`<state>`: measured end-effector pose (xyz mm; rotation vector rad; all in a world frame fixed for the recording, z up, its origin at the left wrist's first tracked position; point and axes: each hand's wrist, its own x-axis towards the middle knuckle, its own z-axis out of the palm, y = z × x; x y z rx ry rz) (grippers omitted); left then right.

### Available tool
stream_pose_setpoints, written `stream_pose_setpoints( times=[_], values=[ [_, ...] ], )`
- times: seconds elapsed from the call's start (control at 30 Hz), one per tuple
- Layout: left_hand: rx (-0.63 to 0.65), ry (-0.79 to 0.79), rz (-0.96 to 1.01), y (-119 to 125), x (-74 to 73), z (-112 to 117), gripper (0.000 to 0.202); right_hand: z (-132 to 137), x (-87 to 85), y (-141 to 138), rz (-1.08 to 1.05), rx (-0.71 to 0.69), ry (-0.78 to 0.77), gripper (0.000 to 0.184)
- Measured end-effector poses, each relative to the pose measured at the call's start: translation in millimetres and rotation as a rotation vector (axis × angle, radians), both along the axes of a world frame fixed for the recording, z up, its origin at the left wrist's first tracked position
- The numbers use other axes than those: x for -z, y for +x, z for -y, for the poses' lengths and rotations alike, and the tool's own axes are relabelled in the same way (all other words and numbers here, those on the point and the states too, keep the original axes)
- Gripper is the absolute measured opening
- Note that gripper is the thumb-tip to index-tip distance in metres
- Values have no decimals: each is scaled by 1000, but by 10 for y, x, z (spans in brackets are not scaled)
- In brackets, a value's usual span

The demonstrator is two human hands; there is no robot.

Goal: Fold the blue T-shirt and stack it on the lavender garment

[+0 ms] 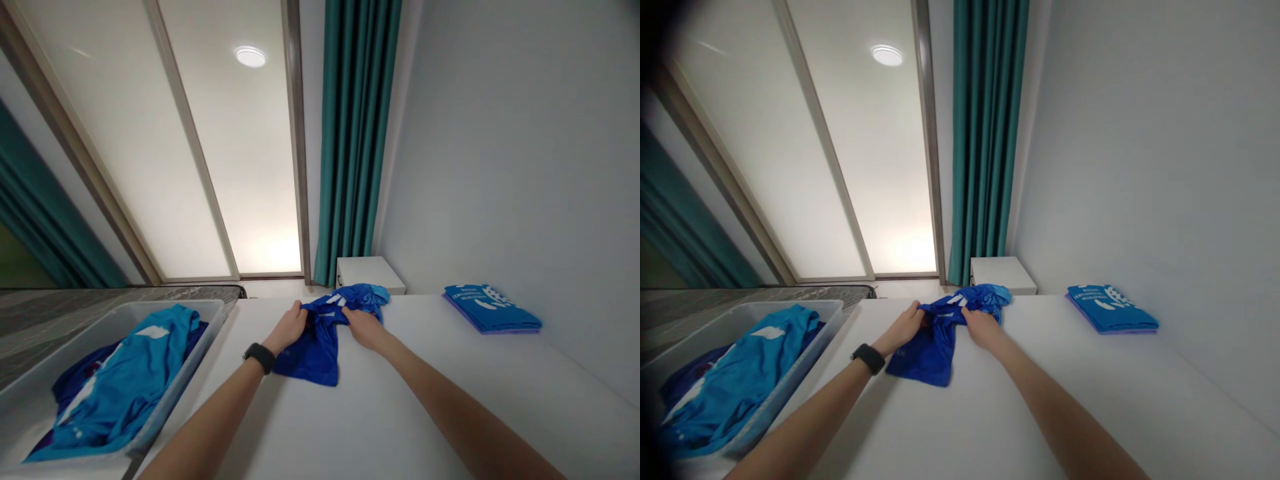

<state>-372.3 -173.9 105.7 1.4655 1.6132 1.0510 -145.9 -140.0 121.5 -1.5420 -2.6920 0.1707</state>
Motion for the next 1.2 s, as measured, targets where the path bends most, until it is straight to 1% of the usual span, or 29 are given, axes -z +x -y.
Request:
stream_pose_setpoints(
  times=[0.1, 0.2, 0.3, 0.33, 0.4, 0.47, 0.57, 0.6, 0.63, 0.7, 0.77, 0.8, 0.87, 0.97, 1.03, 1.07, 1.1, 1.13, 1.2],
  values=[
    [-55, 53, 49, -85, -86, -256, 10, -198, -60, -66, -68, 72, 23, 35],
    [-111, 84, 117, -174, -184, -464, 12, -367, -172, -93, -164, 163, 14, 32],
    [-168, 88, 198, -260, -293, -609, 20, -533, -330, -85, -279, 245, -67, 27],
    [-180, 87, 228, -284, -328, -639, 23, -584, -382, -81, -321, 260, -111, 28],
    [-190, 90, 283, -316, -387, -668, 26, -665, -462, -79, -400, 258, -187, 34],
    [-182, 96, 314, -324, -409, -658, 26, -712, -490, -90, -585, 242, -293, 37],
    [-185, 103, 291, -296, -357, -600, 23, -734, -428, -125, -995, 232, -452, 39],
    [-197, 111, 266, -283, -327, -577, 22, -738, -391, -135, -1083, 234, -469, 39],
    [-215, 125, 235, -273, -298, -557, 21, -742, -355, -143, -1119, 235, -457, 38],
    [-263, 172, 159, -267, -274, -530, 21, -759, -301, -142, -1107, 236, -385, 38],
    [-318, 241, 76, -288, -326, -529, 23, -783, -300, -119, -1063, 227, -290, 38],
    [-344, 279, 33, -308, -383, -538, 24, -795, -322, -102, -1037, 217, -234, 37],
    [-383, 360, -57, -361, -542, -568, 25, -816, -407, -62, -978, 192, -111, 35],
    [-369, 447, -200, -446, -777, -600, 21, -825, -568, -7, -886, 152, 61, 38],
    [-348, 473, -289, -492, -834, -580, 21, -810, -636, 26, -811, 128, 135, 40],
    [-339, 475, -331, -511, -817, -552, 22, -794, -645, 46, -766, 117, 156, 41],
    [-327, 469, -372, -527, -770, -511, 23, -772, -634, 69, -716, 107, 167, 40],
    [-311, 456, -413, -540, -696, -459, 24, -743, -604, 97, -661, 100, 171, 40],
    [-261, 416, -495, -560, -492, -331, 22, -662, -492, 165, -545, 85, 159, 39]
  ],
)
